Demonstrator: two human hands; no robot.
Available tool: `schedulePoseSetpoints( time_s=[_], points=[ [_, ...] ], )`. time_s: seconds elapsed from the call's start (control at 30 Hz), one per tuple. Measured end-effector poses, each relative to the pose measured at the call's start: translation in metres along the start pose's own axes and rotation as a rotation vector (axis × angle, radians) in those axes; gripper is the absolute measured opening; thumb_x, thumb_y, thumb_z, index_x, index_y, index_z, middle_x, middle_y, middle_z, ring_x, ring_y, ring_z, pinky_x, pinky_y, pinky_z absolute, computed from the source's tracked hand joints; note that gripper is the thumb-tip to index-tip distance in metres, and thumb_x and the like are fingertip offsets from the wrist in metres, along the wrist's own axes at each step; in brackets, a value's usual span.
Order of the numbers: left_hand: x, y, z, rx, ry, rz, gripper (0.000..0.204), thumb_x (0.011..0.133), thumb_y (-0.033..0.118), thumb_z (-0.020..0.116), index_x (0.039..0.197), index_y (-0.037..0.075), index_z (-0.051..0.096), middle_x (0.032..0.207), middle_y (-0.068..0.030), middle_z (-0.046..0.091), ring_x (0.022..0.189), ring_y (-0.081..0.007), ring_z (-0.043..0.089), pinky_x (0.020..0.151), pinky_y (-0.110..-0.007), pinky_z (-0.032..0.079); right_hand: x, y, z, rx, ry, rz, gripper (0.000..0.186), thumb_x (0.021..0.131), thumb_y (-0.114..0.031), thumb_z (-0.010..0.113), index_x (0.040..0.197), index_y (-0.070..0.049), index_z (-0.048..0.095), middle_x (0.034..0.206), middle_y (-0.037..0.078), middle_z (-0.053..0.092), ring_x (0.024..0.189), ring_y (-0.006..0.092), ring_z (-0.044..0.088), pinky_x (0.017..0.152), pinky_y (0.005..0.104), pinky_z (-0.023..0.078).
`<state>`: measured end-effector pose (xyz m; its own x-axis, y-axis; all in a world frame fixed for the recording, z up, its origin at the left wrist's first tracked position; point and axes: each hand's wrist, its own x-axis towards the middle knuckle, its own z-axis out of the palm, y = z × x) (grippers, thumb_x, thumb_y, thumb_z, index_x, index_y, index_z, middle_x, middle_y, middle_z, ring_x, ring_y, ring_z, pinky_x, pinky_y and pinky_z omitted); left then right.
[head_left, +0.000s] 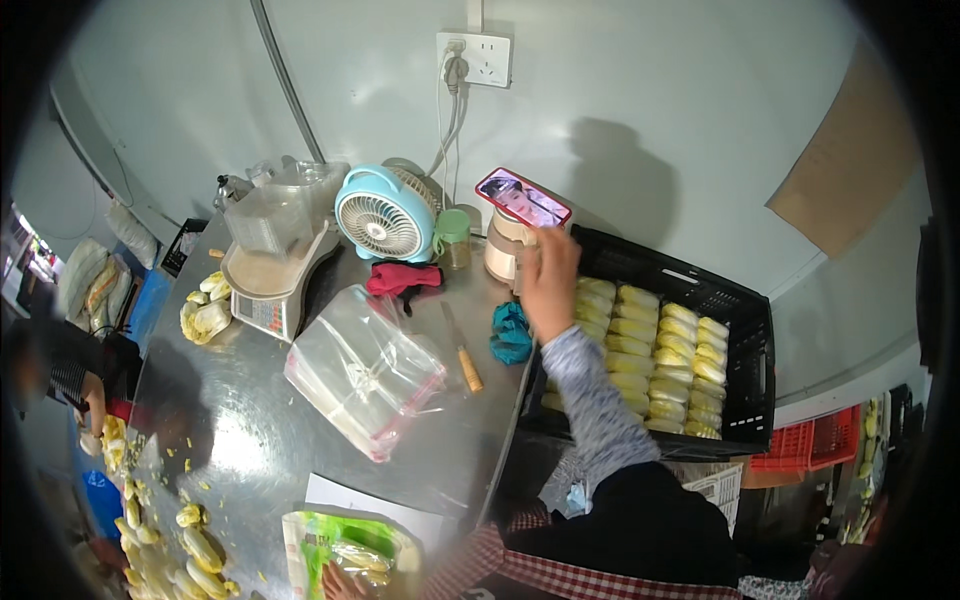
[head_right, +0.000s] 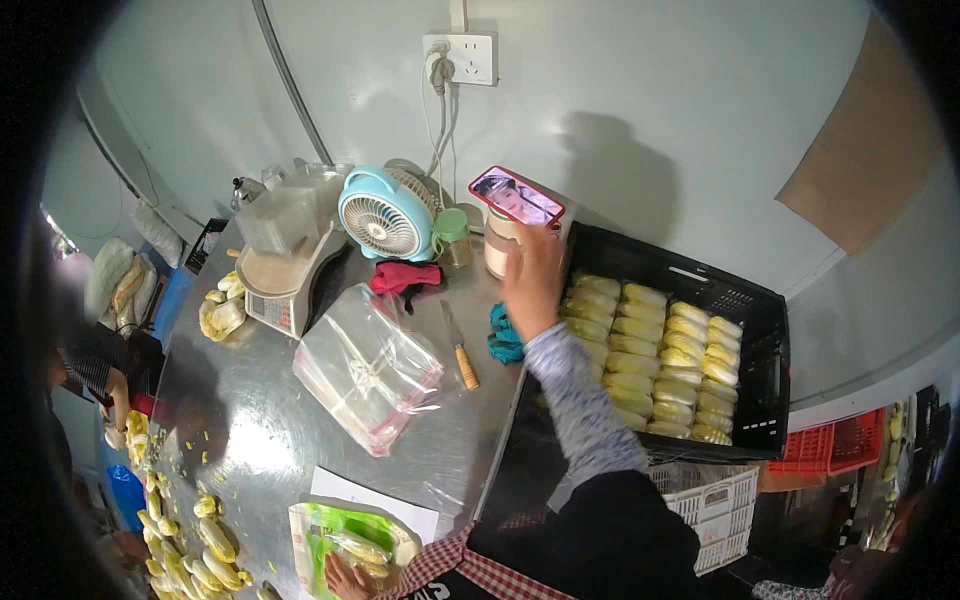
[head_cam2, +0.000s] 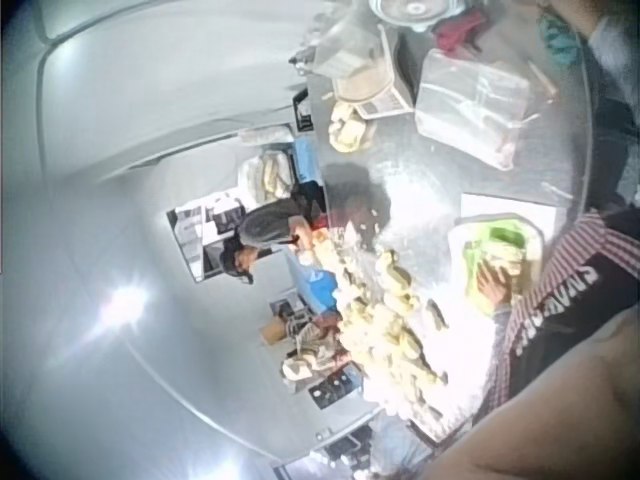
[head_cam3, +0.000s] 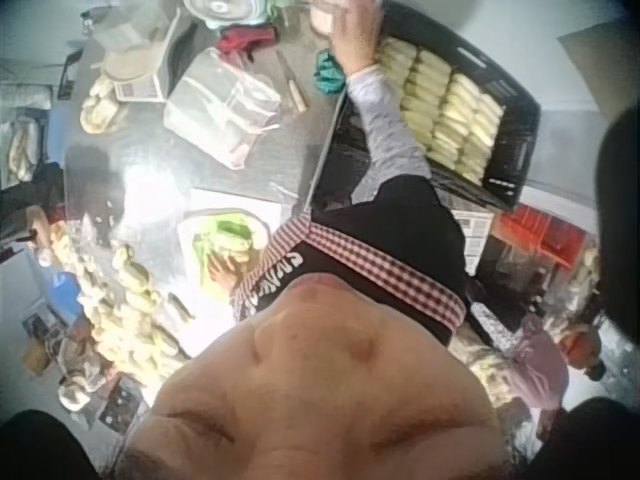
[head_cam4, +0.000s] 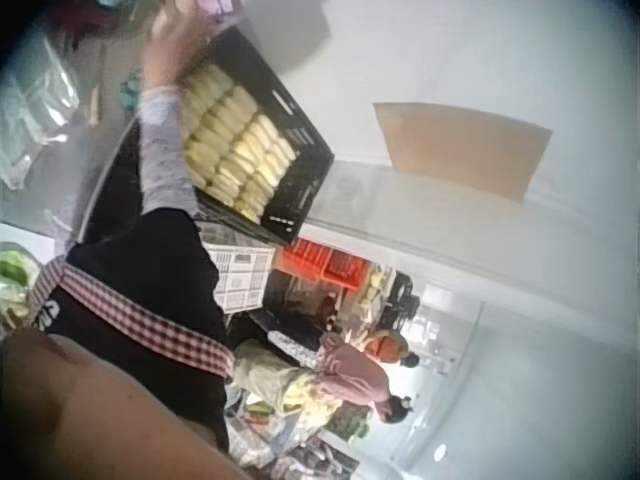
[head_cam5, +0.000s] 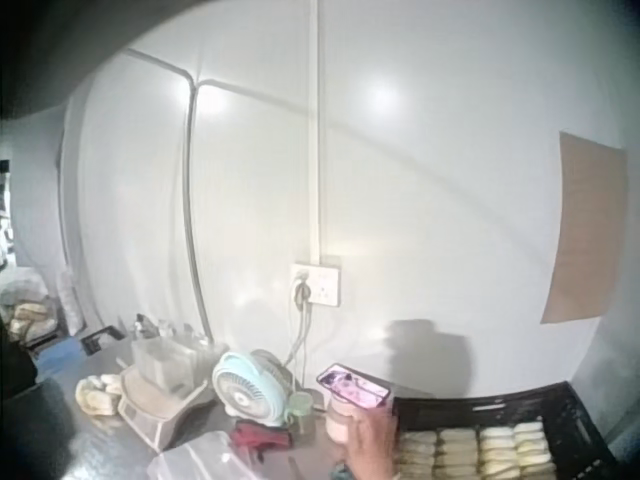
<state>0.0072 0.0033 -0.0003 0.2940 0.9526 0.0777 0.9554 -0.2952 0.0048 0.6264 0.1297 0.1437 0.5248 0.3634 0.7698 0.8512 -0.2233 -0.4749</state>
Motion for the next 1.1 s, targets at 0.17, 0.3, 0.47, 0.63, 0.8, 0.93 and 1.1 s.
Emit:
schedulePoseSetpoints(
  time_s=[0.17,0.3,0.47,0.63,0.8,0.93,1.1],
  points=[
    [0.008,-0.010,0.011,0.035,0.010,-0.003,0.061,0.088,0.036,0.051,0.138,0.004,0.037,0.132,-0.0231,0.046,0.114,-0.0397,0.047,0.092,-0.054,0.041,0.005,0.089,-0.006,-0.325,-0.172,0.020,0.032,0.094,-0.024,0.048,0.121,-0.008,0.053,0.130,0.014,0.042,0.118,0.0352,0.038,0.097,0.0486,0.033],
    [0.007,-0.003,0.004,0.030,-0.010,-0.045,0.058,0.089,0.037,0.050,0.136,0.004,0.041,0.131,-0.0221,0.047,0.112,-0.0393,0.047,0.089,-0.055,0.041,0.008,0.095,-0.009,-0.324,-0.220,0.018,0.035,0.095,-0.031,0.046,0.122,-0.010,0.054,0.133,0.014,0.040,0.122,0.0346,0.036,0.100,0.0490,0.031],
    [0.002,-0.011,0.014,0.065,-0.010,-0.052,0.059,0.090,0.039,0.047,0.136,0.003,0.040,0.131,-0.0226,0.046,0.113,-0.0403,0.046,0.090,-0.056,0.041,0.021,0.090,-0.002,-0.362,-0.156,-0.122,0.033,0.089,-0.028,0.056,0.117,-0.010,0.057,0.130,0.013,0.044,0.119,0.0338,0.039,0.098,0.0493,0.032],
    [0.002,-0.008,0.015,0.092,0.040,-0.034,0.056,0.091,0.038,0.045,0.134,0.002,0.042,0.128,-0.0221,0.050,0.111,-0.0372,0.050,0.090,-0.054,0.043,0.024,0.085,-0.009,-0.235,-0.217,-0.200,0.025,0.086,-0.026,0.059,0.103,-0.008,0.063,0.122,0.012,0.049,0.116,0.0324,0.042,0.097,0.0464,0.032],
    [0.007,0.004,0.006,0.133,0.122,0.003,0.052,0.092,0.036,0.044,0.131,0.001,0.046,0.122,-0.0219,0.055,0.105,-0.0348,0.055,0.087,-0.051,0.047,0.007,0.078,-0.022,-0.001,-0.254,-0.243,0.017,0.088,-0.021,0.056,0.096,-0.007,0.063,0.113,0.011,0.050,0.109,0.0291,0.044,0.093,0.0410,0.036],
    [0.007,0.001,0.006,0.113,0.122,-0.012,0.052,0.092,0.036,0.044,0.131,0.001,0.046,0.123,-0.0213,0.054,0.105,-0.0357,0.055,0.086,-0.052,0.047,0.008,0.080,-0.018,0.099,-0.049,0.042,0.014,0.090,-0.020,0.054,0.096,-0.009,0.061,0.108,0.009,0.050,0.107,0.0300,0.043,0.094,0.0417,0.035],
    [0.005,0.004,0.004,0.106,0.091,-0.054,0.053,0.091,0.037,0.045,0.133,0.004,0.045,0.128,-0.0197,0.051,0.109,-0.0380,0.052,0.088,-0.053,0.044,0.012,0.087,-0.014,-0.121,-0.035,-0.040,0.020,0.091,-0.020,0.054,0.107,-0.010,0.060,0.116,0.010,0.048,0.111,0.0309,0.042,0.095,0.0454,0.034]
  ],
)
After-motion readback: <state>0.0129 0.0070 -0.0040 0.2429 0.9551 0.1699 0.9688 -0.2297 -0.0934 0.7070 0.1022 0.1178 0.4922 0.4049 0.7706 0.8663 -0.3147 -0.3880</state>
